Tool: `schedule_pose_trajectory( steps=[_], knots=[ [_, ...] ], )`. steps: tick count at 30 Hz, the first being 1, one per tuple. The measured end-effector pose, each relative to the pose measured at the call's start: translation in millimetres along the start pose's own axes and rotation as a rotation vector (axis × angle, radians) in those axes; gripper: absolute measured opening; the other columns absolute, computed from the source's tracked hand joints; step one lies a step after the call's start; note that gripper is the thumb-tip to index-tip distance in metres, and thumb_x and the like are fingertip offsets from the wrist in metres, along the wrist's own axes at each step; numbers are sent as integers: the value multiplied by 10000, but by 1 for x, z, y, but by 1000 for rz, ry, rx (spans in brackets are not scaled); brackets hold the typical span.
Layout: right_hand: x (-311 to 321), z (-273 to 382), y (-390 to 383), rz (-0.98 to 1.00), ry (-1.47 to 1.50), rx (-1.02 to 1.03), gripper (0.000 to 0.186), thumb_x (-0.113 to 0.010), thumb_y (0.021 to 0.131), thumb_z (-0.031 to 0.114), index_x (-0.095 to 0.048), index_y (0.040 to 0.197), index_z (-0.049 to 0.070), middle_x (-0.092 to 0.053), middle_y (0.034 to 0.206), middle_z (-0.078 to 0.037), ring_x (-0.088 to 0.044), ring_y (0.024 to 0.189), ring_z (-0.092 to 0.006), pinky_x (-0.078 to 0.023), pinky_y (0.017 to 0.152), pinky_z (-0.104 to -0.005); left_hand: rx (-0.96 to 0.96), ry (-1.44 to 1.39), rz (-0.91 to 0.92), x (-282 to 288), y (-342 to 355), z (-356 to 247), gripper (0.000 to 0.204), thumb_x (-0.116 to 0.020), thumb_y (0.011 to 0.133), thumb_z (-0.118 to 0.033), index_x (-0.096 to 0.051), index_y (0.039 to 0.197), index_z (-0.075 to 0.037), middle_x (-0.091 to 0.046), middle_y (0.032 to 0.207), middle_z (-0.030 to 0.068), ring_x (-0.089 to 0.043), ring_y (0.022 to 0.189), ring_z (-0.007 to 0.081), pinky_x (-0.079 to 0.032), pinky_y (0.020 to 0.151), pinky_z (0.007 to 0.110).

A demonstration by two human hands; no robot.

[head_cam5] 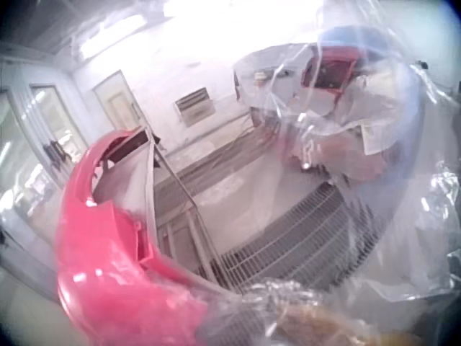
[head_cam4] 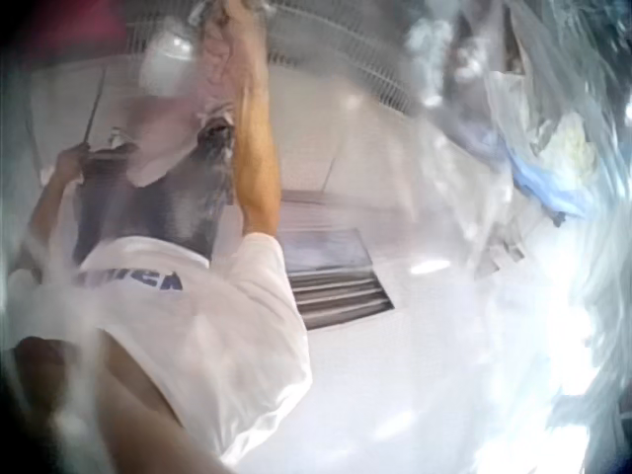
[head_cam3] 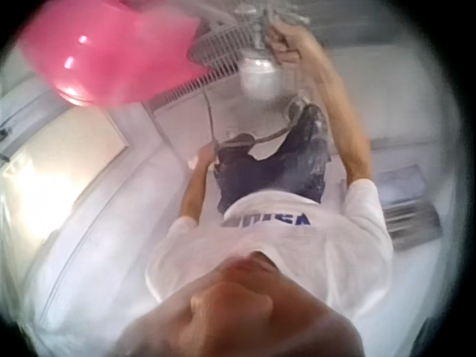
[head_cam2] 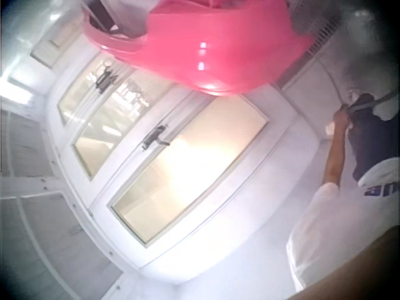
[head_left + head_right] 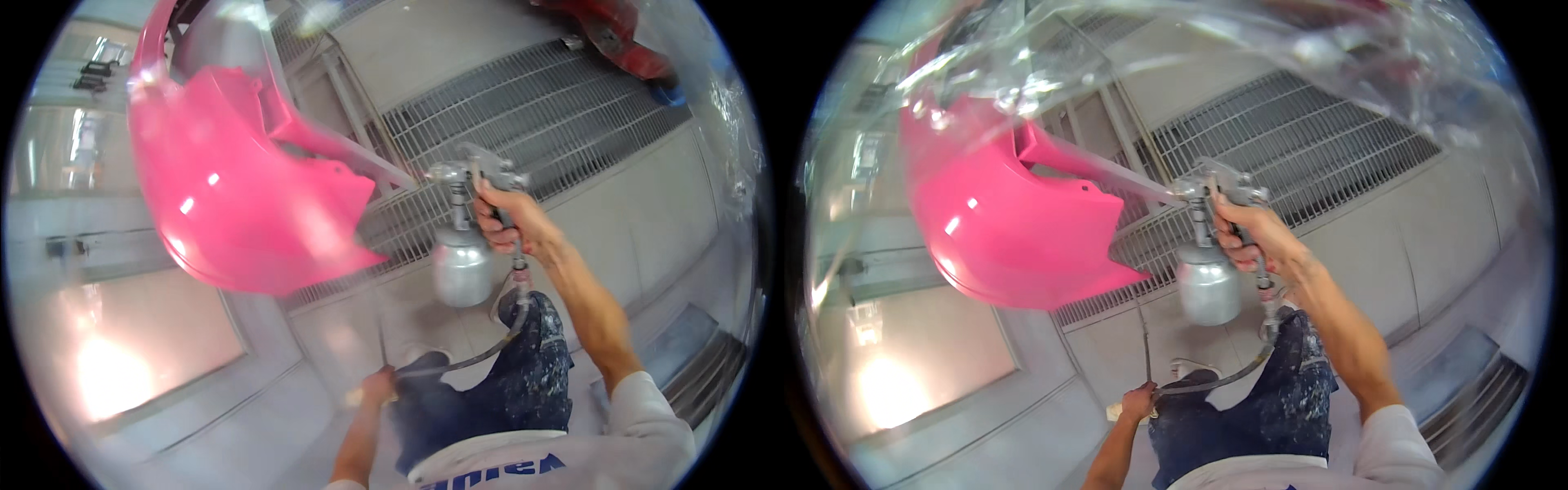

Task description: The person wipes a grey car bumper with a cloth, then uses a spray gun to apply pink paint to the bumper. They continue to spray the bumper from various angles, ensuring even coverage.

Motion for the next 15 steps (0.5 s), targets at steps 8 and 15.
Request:
schedule_pose_trajectory(
  steps=[8, 15],
  knots=[
    [-13, 37, 31, -36, -1192, 1229, 280, -712, 869, 252, -609, 934, -1, -630, 776, -103, -653, 618, -256, -502, 580, -330, -156, -222, -322, 56, 75, -66, 325, -628, 963, -407, -586, 943, -85, -685, 834, 158, -669, 741, 417, -513, 637, 524],
    [-108, -46, 136, 554, -1691, 1501, 278, -700, 684, 242, -530, 803, 58, -507, 658, -79, -586, 546, -299, -443, 484, -401, -83, -336, -406, 123, 110, -64, 333, -628, 974, -419, -590, 945, -90, -660, 724, 177, -665, 706, 419, -510, 620, 518]
  ],
)
Point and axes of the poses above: each hand's wrist, its own y-axis towards the middle knuckle, its own x-axis out of the back of the hand, z = x × y, the point moved 9 cm from there along y, towards the middle knuckle
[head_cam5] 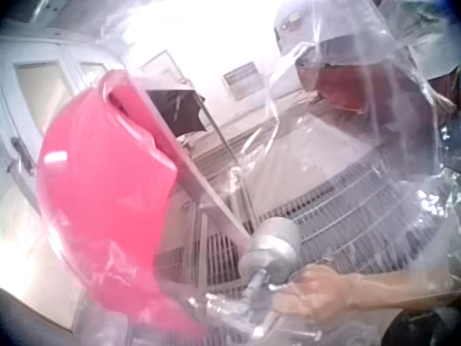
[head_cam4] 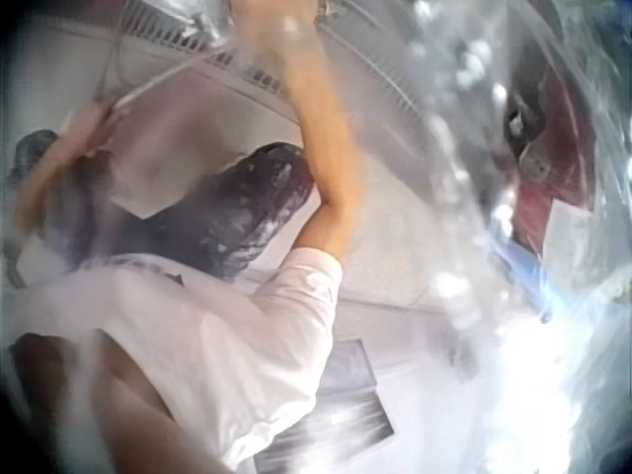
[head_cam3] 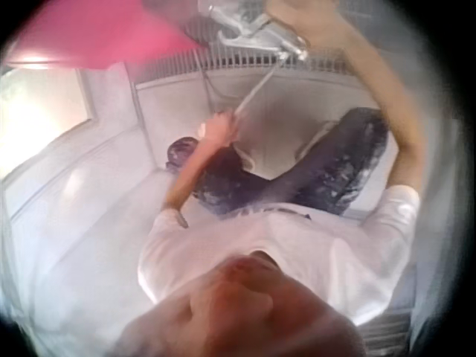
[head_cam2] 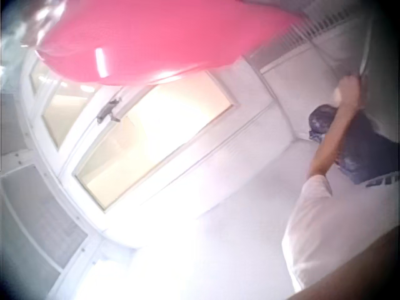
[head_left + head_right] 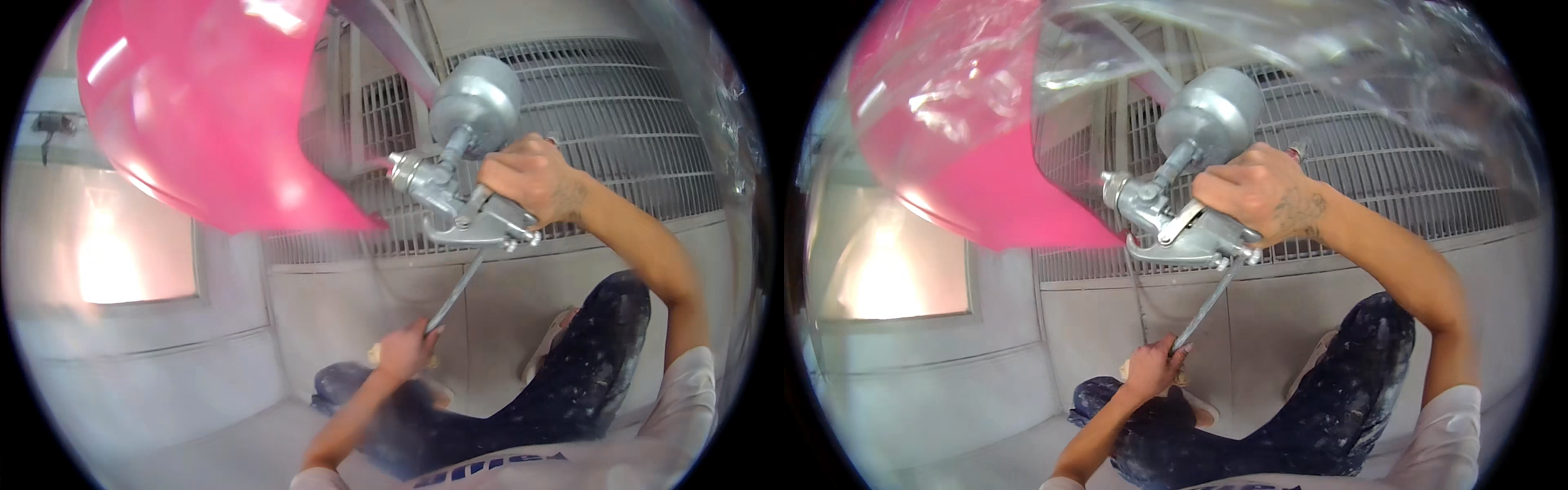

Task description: The person wipes a grey car bumper with a cloth, then uses a spray gun to apply pink paint to the bumper. They continue to spray the bumper from various angles, ensuring even coverage.

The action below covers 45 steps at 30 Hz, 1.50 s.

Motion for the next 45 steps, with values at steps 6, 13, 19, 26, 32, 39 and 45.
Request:
schedule_pose_trajectory(
  steps=[6, 13, 19, 26, 32, 39, 45],
  knots=[
    [-93, 12, -19, 373, 109, -9, 417, -766, 634, 208, -508, 926, 59, -603, 753, -98, -642, 630, -373, -502, 541, -476, 60, 128, 56, 35, -27, 12, 345, -615, 981, -447, -615, 958, -103, -684, 704, 139, -683, 687, 389, -538, 632, 498],
    [-149, 45, -25, 559, 565, -375, 331, -735, 845, 199, -572, 1081, 33, -639, 832, -137, -649, 723, -311, -517, 644, -425, -79, 203, -20, 106, -67, 62, 315, -674, 931, -419, -619, 925, -109, -665, 703, 134, -674, 661, 374, -520, 599, 491],
    [-257, 80, -76, -123, 863, -1348, 178, -613, 1031, 255, -571, 1065, 86, -539, 769, 36, -471, 596, -41, -402, 509, -245, 316, 213, -562, 183, -156, 243, 193, -677, 932, -233, -625, 969, -50, -576, 641, 160, -566, 550, 367, -423, 534, 470],
    [-399, 146, 48, -567, 255, -690, 233, -656, 957, 64, -529, 1153, 66, -618, 854, -67, -608, 674, -168, -492, 596, -327, 880, -321, -913, 94, -235, 404, 293, -560, 1049, -286, -646, 1165, -32, -668, 740, 135, -654, 660, 229, -484, 608, 416],
    [-444, 142, 8, -770, -108, -670, 222, -669, 974, 191, -553, 1054, 19, -591, 750, -40, -569, 614, -167, -482, 583, -332, 718, -185, -1052, 16, -250, 453, 321, -572, 1036, -234, -615, 1246, 5, -670, 850, 135, -641, 660, 227, -499, 591, 350],
    [-383, 147, -35, -1132, 111, -1019, 361, -565, 1060, 343, -477, 838, 72, -404, 560, 33, -401, 469, -71, -320, 424, -257, 651, -258, -894, -5, -246, 447, 218, -542, 1046, -131, -623, 1199, 2, -643, 698, 94, -604, 579, 126, -423, 486, 287],
    [-381, 156, 35, -946, -3, -694, 299, -575, 1053, 307, -502, 977, 26, -492, 697, -1, -455, 570, -96, -387, 509, -275, 571, -552, -1015, -23, -268, 442, 158, -578, 1007, -135, -628, 1022, 14, -598, 731, 175, -591, 625, 286, -427, 563, 389]
  ],
)
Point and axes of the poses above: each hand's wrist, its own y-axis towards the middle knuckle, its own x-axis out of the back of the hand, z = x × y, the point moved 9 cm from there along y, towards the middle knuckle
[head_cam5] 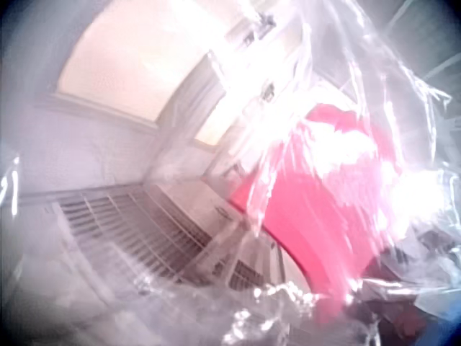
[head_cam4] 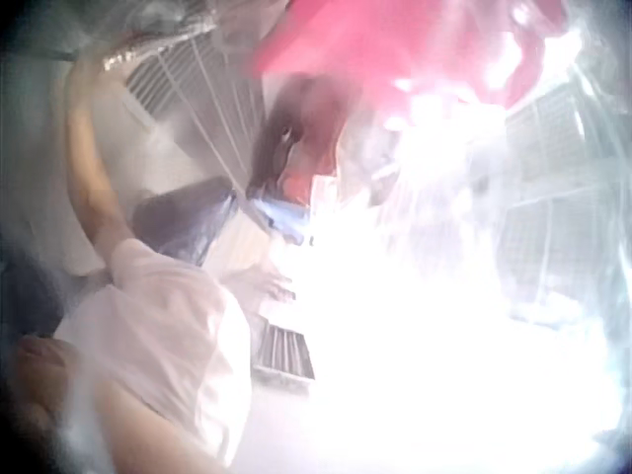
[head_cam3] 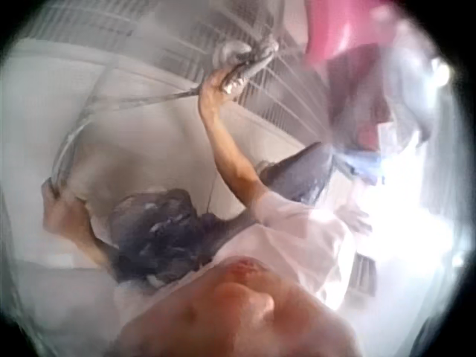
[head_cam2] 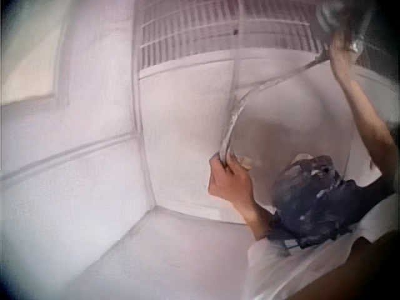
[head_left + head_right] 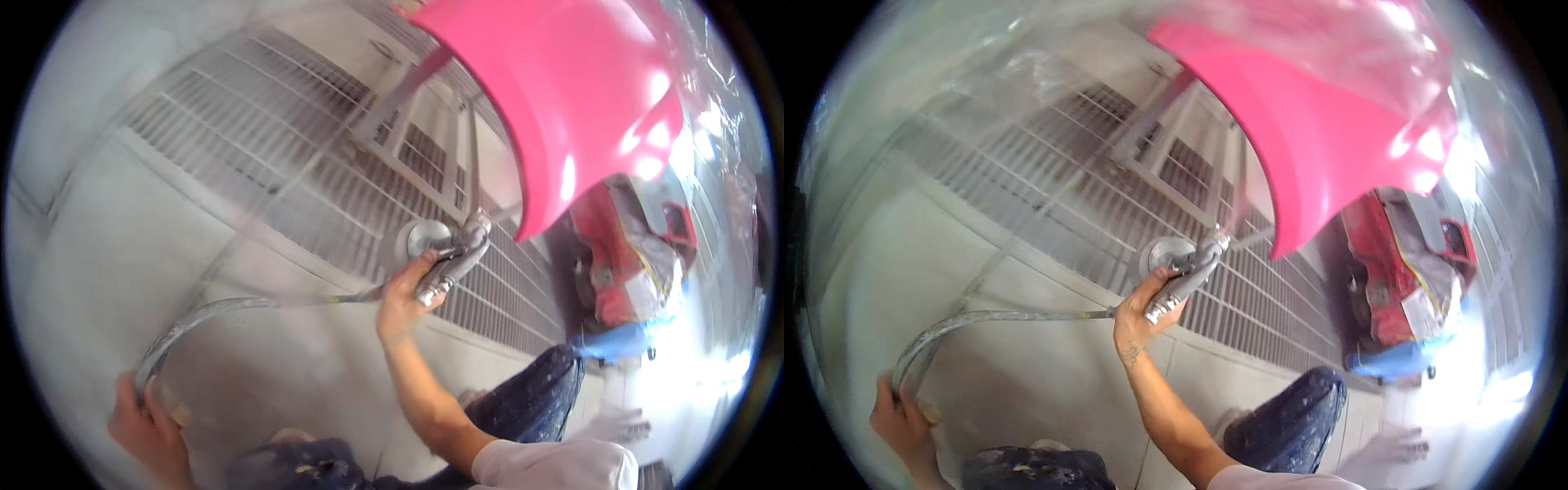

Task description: The person wipes a grey car bumper with a cloth, then uses a spray gun to apply pink paint to the bumper. They continue to spray the bumper from various angles, ensuring even coverage.

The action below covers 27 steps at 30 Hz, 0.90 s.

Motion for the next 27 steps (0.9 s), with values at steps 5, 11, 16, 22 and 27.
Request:
schedule_pose_trajectory(
  steps=[5, 11, 16, 22, 27],
  knots=[
    [-77, 103, 11, 191, 83, 199, 292, -602, 1032, 258, -527, 1179, 17, -644, 885, -103, -615, 775, -196, -503, 706, -366, 95, 118, -337, 37, -33, 26, 205, -584, 1021, -199, -590, 915, -24, -571, 642, 125, -573, 583, 263, -415, 552, 395],
    [-109, 204, 7, 591, 12, 246, 183, -634, 1002, 171, -591, 1139, 57, -650, 918, -78, -597, 782, -136, -501, 710, -331, 268, 72, -319, 83, -66, 35, 229, -557, 1042, -263, -574, 961, -50, -581, 646, 127, -576, 580, 299, -417, 560, 429],
    [-66, 213, 6, 875, 74, -66, 223, -670, 977, 183, -546, 1096, 41, -604, 818, -106, -586, 704, -218, -491, 663, -374, 76, 239, -138, 109, -61, 45, 254, -579, 972, -190, -607, 1194, -71, -674, 855, 181, -653, 694, 365, -487, 647, 470],
    [12, 236, 32, 881, -155, -504, 215, -667, 988, 243, -613, 1073, 53, -549, 779, 11, -503, 678, -72, -432, 577, -282, -93, 226, 390, 205, -67, -85, 279, -744, 846, -191, -612, 1077, -109, -683, 1008, 123, -676, 788, 356, -524, 683, 462],
    [6, 346, 97, 764, -20, -867, 276, -619, 1020, 323, -584, 936, 63, -525, 695, 23, -485, 564, -67, -407, 489, -265, -136, 384, 716, 300, -28, -145, 518, -820, 773, -401, -605, 1154, -124, -680, 1138, 98, -695, 855, 361, -542, 706, 470]
  ],
)
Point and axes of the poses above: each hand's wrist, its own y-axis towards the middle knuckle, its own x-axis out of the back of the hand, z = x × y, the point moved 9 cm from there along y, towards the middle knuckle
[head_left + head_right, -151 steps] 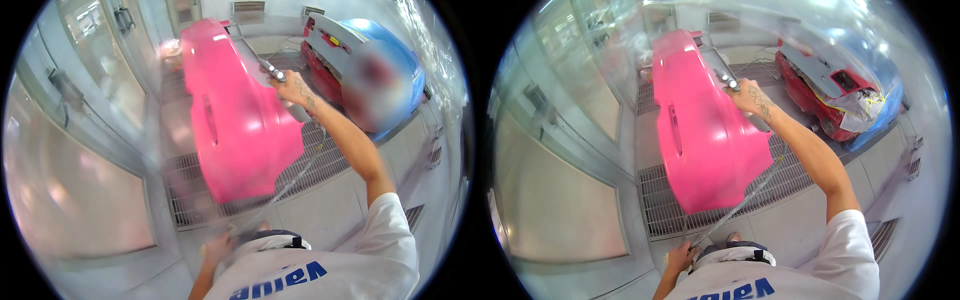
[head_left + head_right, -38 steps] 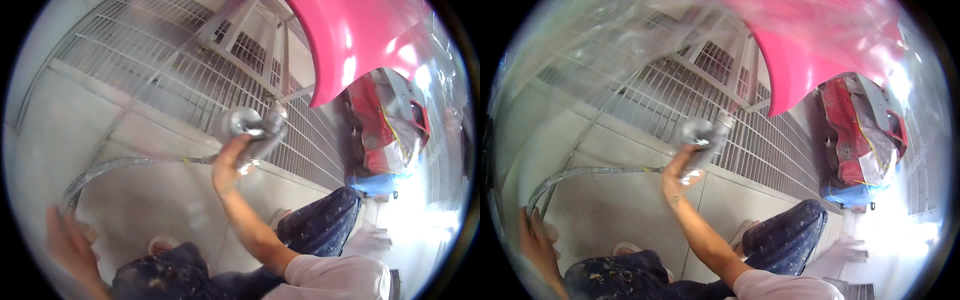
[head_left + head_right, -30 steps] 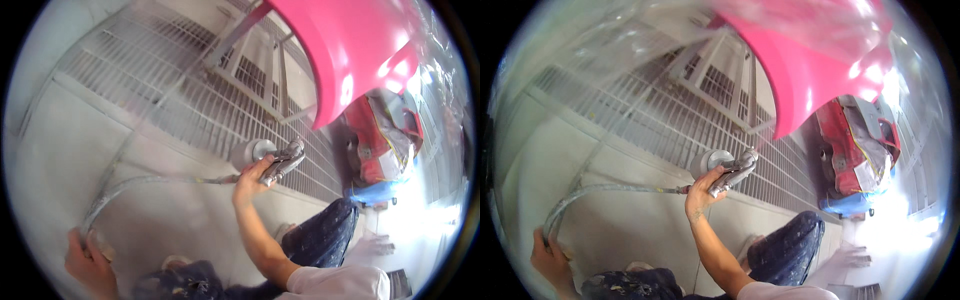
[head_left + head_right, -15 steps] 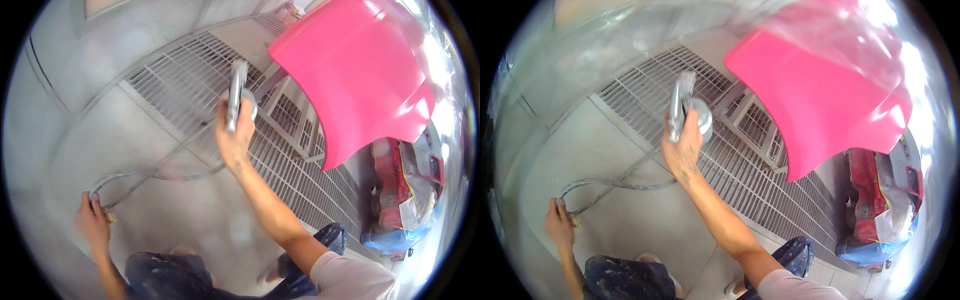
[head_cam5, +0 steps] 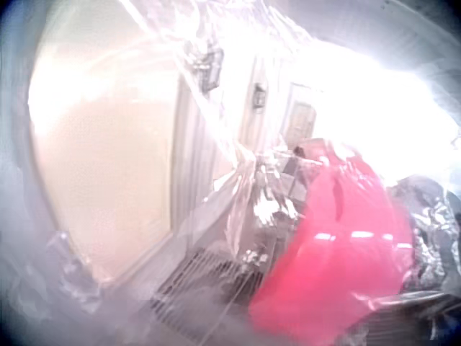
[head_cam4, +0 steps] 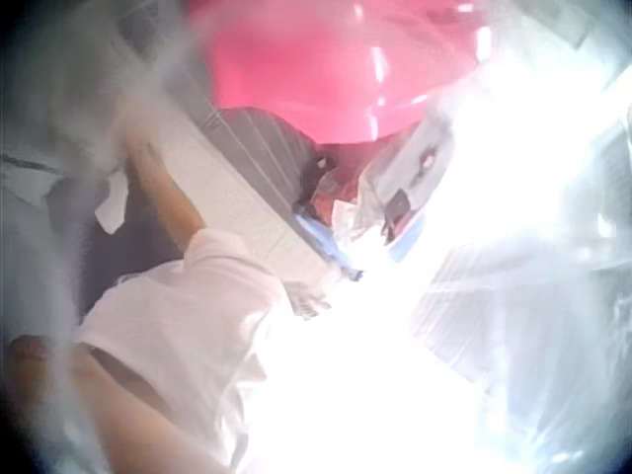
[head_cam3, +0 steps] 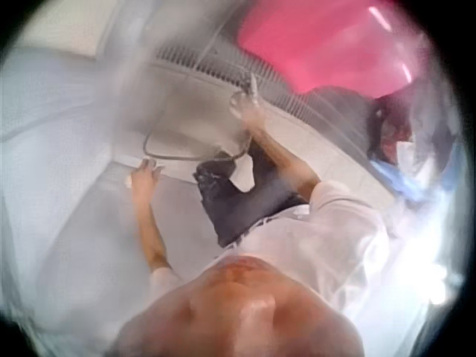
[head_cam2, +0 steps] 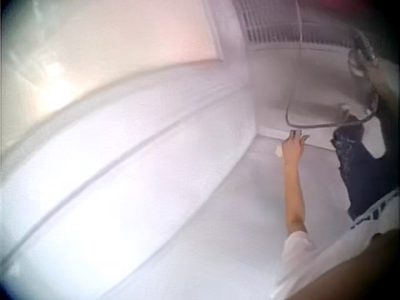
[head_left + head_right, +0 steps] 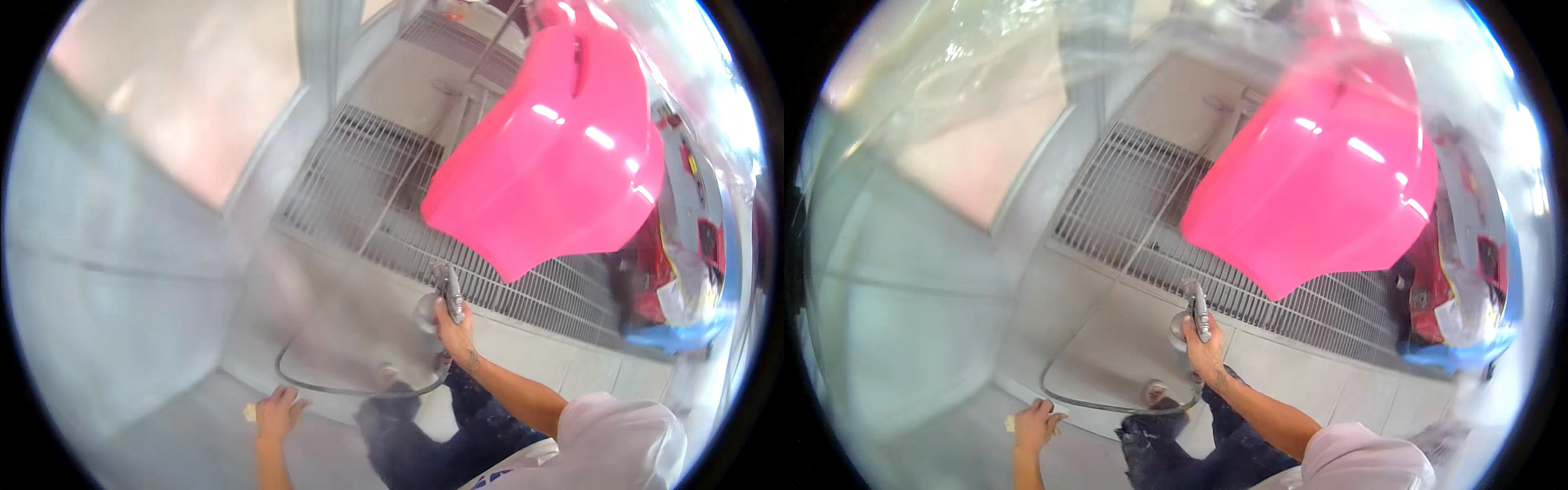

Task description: The person wipes a grey car bumper with a cloth, then uses a spray gun to apply pink paint to the bumper. They continue to spray the bumper from various angles, ensuring even coverage.

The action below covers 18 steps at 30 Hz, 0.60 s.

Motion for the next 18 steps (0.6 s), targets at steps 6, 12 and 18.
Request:
schedule_pose_trajectory(
  steps=[6, 12, 18],
  knots=[
    [-59, 209, -68, -70, 767, -183, 325, -557, 1060, 346, -532, 848, 101, -510, 679, 7, -418, 457, -83, -356, 428, -274, -103, 88, 367, 106, 54, -82, 852, -850, 746, -492, -480, 1464, -220, -649, 1256, 115, -714, 951, 286, -548, 839, 435],
    [-83, 389, -45, -21, 802, -83, 349, -431, 1101, 411, -520, 932, 119, -507, 765, 0, -422, 519, -104, -347, 460, -265, -156, -233, 597, 156, 94, -100, 416, -785, 842, -428, -737, 1153, -155, -678, 1254, 123, -705, 990, 318, -538, 878, 442],
    [17, 522, 19, -384, 653, 134, 244, -604, 1046, 301, -574, 967, 72, -520, 729, 47, -481, 631, -39, -386, 511, -247, -99, 208, 175, 290, 222, -79, 275, -712, 899, -326, -723, 1119, -161, -727, 1105, 133, -677, 1035, 362, -531, 866, 443]
  ],
)
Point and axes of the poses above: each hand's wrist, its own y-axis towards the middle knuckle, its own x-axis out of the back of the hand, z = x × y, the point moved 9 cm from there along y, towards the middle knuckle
